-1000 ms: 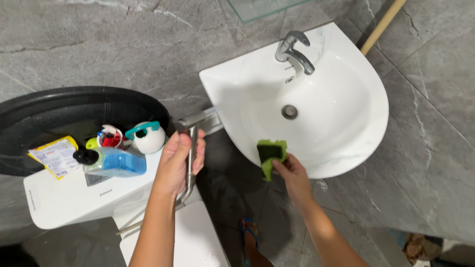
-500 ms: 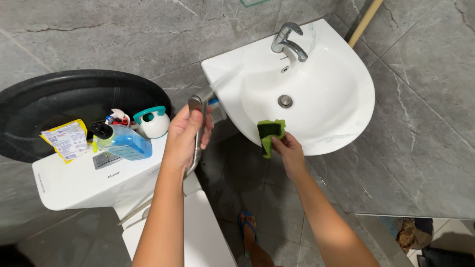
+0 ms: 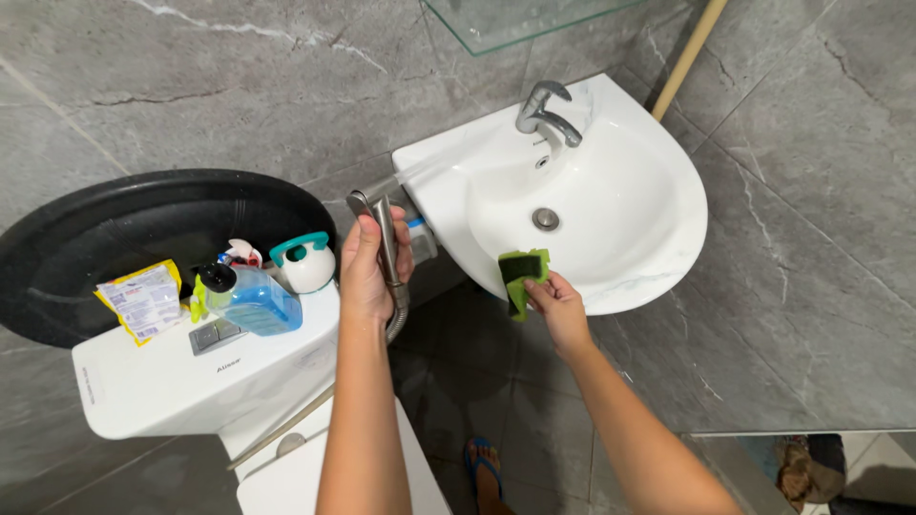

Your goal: The person cleans a bathroom sink, glass shelf, and mirror using a handheld bidet sprayer and a green sponge. They scrub the sink basin and faucet, then wipe the glass shelf and mirror, rinsing the sponge repeatedly.

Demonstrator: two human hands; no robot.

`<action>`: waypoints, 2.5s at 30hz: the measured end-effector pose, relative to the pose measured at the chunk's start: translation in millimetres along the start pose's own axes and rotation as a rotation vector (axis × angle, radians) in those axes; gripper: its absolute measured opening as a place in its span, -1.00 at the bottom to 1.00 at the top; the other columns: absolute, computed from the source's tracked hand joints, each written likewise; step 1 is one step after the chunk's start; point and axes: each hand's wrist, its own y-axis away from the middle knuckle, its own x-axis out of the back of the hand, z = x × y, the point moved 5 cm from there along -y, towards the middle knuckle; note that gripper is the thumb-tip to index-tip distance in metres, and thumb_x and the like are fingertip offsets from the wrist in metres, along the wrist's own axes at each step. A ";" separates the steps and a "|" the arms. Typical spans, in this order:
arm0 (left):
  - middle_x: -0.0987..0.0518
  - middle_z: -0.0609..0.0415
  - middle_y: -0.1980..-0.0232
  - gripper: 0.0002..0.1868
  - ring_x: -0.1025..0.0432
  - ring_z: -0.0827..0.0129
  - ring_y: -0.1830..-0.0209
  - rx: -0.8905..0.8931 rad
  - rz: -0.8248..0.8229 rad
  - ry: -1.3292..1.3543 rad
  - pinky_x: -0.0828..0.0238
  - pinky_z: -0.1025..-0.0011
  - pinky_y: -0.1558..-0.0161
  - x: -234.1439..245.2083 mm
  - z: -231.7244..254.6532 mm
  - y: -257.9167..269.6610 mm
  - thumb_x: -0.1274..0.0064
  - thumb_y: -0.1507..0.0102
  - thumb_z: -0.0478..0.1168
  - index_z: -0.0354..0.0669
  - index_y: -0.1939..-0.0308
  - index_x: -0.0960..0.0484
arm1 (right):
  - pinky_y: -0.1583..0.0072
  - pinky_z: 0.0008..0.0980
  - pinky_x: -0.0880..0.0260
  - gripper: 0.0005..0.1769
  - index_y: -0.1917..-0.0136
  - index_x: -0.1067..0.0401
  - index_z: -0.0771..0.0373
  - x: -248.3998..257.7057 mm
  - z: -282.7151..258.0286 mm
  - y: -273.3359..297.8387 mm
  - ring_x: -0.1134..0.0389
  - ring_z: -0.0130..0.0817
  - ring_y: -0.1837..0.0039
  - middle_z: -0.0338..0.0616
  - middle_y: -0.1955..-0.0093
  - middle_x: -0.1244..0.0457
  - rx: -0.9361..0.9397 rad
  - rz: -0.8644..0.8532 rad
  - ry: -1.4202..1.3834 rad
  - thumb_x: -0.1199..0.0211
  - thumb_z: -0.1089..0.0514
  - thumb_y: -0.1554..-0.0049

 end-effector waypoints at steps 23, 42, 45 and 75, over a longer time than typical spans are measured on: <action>-0.50 0.10 0.26 -0.37 -0.25 0.51 0.58 0.123 -0.079 0.058 -0.13 0.53 0.54 -11.2 -31.4 0.5 0.02 -0.33 0.32 -0.22 -0.01 -0.54 | 0.16 -0.60 -0.16 -0.83 -0.07 -0.52 0.27 -4.9 -9.7 4.3 -0.13 -0.66 0.26 -0.47 0.32 -0.20 -0.030 0.032 -0.001 -0.30 0.22 -0.21; -0.46 0.06 0.33 -0.35 -0.22 0.52 0.64 0.439 -0.267 0.058 -0.11 0.54 0.61 -30.5 -35.5 71.9 0.02 -0.34 0.29 -0.31 -0.01 -0.50 | -0.20 -0.36 -0.47 -0.66 -0.25 -0.43 0.38 -4.4 4.6 15.4 -0.42 -0.42 -0.08 -0.18 -0.04 -0.40 -0.027 0.037 -0.132 -0.24 0.27 -0.21; -0.46 0.07 0.32 -0.35 -0.23 0.52 0.63 0.462 -0.272 0.051 -0.11 0.55 0.62 -27.8 -26.6 86.4 0.02 -0.33 0.29 -0.32 -0.02 -0.50 | -0.19 -0.32 -0.47 -0.63 -0.28 -0.42 0.35 -8.3 20.7 47.0 -0.43 -0.39 -0.09 -0.16 -0.06 -0.38 -0.087 0.055 -0.133 -0.25 0.26 -0.20; -0.52 0.10 0.35 -0.54 -0.30 0.56 0.59 0.250 -0.047 -0.307 -0.18 0.59 0.58 -1.3 61.3 100.3 0.04 -0.42 0.08 -0.31 0.01 -0.55 | -0.21 -0.36 -0.45 -0.59 -0.29 -0.44 0.32 -41.6 42.2 137.2 -0.45 -0.38 -0.10 -0.16 -0.08 -0.41 -0.165 -0.088 -0.143 -0.30 0.21 -0.17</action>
